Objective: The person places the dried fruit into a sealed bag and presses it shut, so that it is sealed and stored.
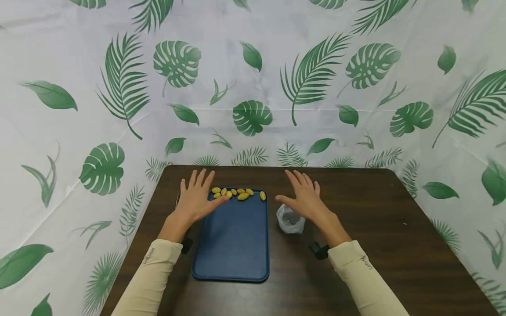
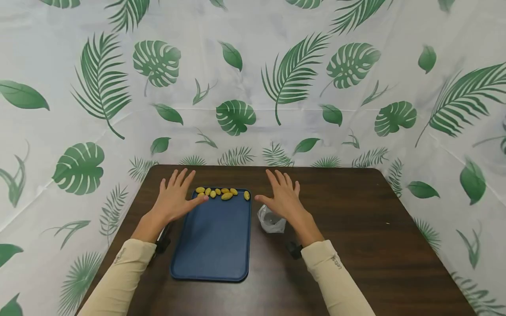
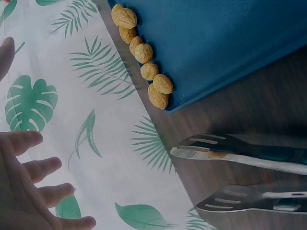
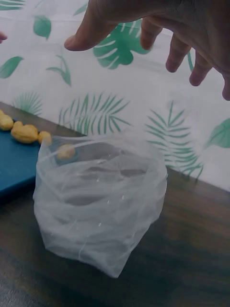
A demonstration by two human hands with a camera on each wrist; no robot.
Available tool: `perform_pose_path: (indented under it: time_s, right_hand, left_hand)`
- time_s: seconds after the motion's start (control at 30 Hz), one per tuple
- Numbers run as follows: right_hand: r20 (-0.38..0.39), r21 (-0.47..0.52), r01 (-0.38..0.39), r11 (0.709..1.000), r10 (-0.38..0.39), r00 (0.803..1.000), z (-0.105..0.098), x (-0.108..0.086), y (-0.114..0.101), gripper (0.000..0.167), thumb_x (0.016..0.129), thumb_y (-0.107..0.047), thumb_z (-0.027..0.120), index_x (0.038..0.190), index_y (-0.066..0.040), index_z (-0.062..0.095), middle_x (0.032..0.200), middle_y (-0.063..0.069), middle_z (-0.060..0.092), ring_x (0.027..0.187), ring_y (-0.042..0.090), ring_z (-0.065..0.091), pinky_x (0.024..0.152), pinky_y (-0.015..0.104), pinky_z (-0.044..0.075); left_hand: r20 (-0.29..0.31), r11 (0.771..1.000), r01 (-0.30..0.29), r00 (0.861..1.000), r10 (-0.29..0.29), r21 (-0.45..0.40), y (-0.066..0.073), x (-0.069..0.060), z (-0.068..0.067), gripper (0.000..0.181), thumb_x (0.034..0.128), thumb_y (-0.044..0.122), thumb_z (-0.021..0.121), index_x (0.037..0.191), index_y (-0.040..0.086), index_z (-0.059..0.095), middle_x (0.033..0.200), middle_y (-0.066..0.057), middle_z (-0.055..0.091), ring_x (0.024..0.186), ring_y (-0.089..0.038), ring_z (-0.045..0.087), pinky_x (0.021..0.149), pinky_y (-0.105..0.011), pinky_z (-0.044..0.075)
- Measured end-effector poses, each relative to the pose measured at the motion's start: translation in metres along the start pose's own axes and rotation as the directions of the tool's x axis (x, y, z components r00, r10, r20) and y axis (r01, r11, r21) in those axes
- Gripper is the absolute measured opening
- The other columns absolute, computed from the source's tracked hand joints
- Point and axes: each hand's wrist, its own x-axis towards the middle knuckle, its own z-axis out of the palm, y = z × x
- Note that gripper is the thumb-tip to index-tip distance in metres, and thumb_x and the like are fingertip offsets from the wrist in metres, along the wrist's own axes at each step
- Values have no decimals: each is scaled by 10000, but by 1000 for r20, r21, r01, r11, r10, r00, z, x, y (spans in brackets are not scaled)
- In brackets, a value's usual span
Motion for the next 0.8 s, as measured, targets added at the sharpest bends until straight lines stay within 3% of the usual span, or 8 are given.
perform_pose_path:
  time_s: [0.43, 0.8]
  right_hand:
    - [9, 25, 1, 1000, -1, 1000, 16, -15, 10, 974, 921, -551, 720, 1664, -210, 191, 1712, 189, 192, 1582, 459, 100, 1187, 760, 57]
    - [23, 74, -15, 997, 13, 1000, 27, -28, 17, 982, 910, -508, 751, 1657, -174, 207, 1700, 222, 194, 1569, 483, 112, 1181, 764, 73]
  left_hand:
    - [-19, 1000, 10, 1000, -11, -23, 0, -10, 16, 998, 927, 678, 615, 1661, 141, 205, 1717, -188, 196, 1598, -436, 109, 1227, -721, 97]
    - [-28, 996, 67, 997, -69, -62, -13, -21, 26, 949, 931, 615, 660, 1639, 113, 276, 1703, -207, 219, 1590, -437, 134, 1225, -719, 109]
